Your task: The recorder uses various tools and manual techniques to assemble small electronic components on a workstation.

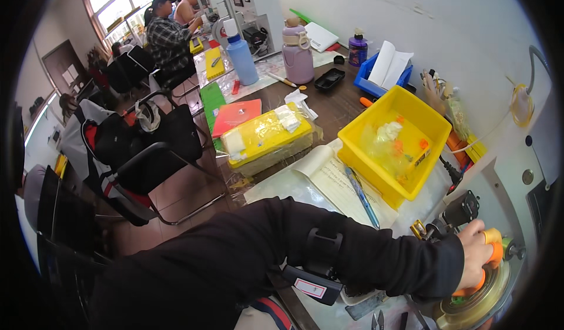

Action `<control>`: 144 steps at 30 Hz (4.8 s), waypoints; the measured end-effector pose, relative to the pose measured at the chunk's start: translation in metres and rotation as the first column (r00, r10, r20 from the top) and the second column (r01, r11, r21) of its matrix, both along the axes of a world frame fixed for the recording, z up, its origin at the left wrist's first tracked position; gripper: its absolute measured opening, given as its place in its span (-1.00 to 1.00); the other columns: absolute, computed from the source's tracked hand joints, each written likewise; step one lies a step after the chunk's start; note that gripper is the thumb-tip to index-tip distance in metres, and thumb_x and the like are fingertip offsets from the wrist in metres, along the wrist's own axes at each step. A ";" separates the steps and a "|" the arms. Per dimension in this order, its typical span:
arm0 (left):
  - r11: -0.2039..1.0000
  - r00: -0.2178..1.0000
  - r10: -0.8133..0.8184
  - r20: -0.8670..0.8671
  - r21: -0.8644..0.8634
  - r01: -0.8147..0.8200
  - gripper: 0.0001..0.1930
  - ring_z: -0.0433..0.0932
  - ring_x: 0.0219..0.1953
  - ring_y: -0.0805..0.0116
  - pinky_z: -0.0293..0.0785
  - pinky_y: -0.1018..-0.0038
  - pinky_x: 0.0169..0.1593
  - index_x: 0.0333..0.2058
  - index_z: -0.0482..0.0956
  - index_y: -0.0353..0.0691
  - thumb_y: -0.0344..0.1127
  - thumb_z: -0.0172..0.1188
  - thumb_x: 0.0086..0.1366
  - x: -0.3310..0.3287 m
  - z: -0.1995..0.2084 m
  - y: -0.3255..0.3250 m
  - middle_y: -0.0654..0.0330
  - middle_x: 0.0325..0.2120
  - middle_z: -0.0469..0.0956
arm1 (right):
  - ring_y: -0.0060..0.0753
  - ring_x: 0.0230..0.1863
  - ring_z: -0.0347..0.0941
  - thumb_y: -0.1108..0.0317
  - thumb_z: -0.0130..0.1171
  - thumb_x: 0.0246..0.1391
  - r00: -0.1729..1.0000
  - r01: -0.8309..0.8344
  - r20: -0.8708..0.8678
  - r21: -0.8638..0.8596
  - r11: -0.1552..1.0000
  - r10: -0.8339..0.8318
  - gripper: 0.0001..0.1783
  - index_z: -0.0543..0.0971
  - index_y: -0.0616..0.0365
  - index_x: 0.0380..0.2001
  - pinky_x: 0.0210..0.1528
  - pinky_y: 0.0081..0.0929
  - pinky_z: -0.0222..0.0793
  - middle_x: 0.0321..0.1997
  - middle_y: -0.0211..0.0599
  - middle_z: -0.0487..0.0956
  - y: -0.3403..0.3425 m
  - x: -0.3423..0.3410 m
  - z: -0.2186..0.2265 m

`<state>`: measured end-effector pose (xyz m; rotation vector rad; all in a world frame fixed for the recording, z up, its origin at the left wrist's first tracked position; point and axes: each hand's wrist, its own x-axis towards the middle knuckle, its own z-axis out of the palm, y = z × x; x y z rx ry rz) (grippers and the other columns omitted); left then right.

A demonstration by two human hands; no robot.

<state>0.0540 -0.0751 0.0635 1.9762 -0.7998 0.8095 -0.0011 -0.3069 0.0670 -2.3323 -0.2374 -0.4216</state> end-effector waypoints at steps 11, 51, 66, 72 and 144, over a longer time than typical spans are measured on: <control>0.989 0.979 0.078 0.189 0.111 -0.100 -0.91 0.32 -0.37 0.26 0.05 0.37 -0.20 -0.72 0.54 -0.09 -0.26 0.13 -0.29 0.004 -0.001 -0.002 0.24 -0.62 0.40 | -0.21 -0.23 0.36 0.37 0.01 -0.10 0.993 -0.115 -0.027 -0.283 0.952 0.112 -0.65 0.35 0.32 -0.20 -0.16 -0.42 0.25 -0.23 -0.08 0.44 0.023 0.083 -0.020; 0.902 0.929 -0.298 0.218 0.384 0.199 -0.78 0.41 -0.51 0.45 0.13 0.49 -0.44 -0.45 0.49 -0.05 -0.35 0.23 -0.18 -0.102 0.008 0.047 0.32 -0.43 0.45 | -0.21 -0.49 0.32 0.57 0.11 -0.32 0.975 0.038 0.217 0.061 0.997 -0.051 -0.87 0.46 0.21 -0.55 -0.44 -0.45 0.23 -0.49 -0.25 0.38 0.119 -0.118 0.008; 0.940 0.988 -0.024 -0.151 -0.341 -0.030 -0.84 0.44 -0.51 0.21 0.37 0.46 -0.36 -0.52 0.50 -0.30 -0.32 0.09 -0.05 -0.043 0.031 0.128 0.06 -0.64 0.47 | -0.09 -0.23 0.31 0.57 -0.01 -0.14 0.924 0.089 0.365 -0.489 0.868 0.111 -0.75 0.43 0.34 -0.28 -0.19 -0.32 0.18 -0.24 -0.05 0.39 0.098 -0.118 -0.016; 0.971 0.996 0.078 -0.053 -0.222 -0.088 -0.86 0.42 -0.41 0.16 0.36 0.45 -0.28 -0.51 0.50 -0.27 -0.33 0.07 -0.04 -0.038 0.044 0.133 0.05 -0.58 0.46 | -0.16 -0.02 0.22 0.47 0.09 -0.13 0.841 0.079 0.526 -0.351 0.933 0.126 -0.50 0.26 0.24 -0.05 -0.07 -0.43 0.14 0.01 -0.11 0.25 0.167 -0.118 0.020; 0.932 0.705 0.248 0.664 0.035 -0.360 -0.93 0.45 -0.61 0.22 0.37 0.40 -0.58 -0.65 0.45 -0.22 -0.37 0.09 -0.17 -0.088 0.170 0.123 0.08 -0.67 0.39 | -0.44 -0.11 0.26 0.38 0.32 -0.44 0.709 -0.398 -0.128 0.740 0.543 0.694 -0.15 0.10 0.28 -0.02 -0.08 -0.55 0.21 -0.12 -0.20 0.29 0.283 -0.124 0.051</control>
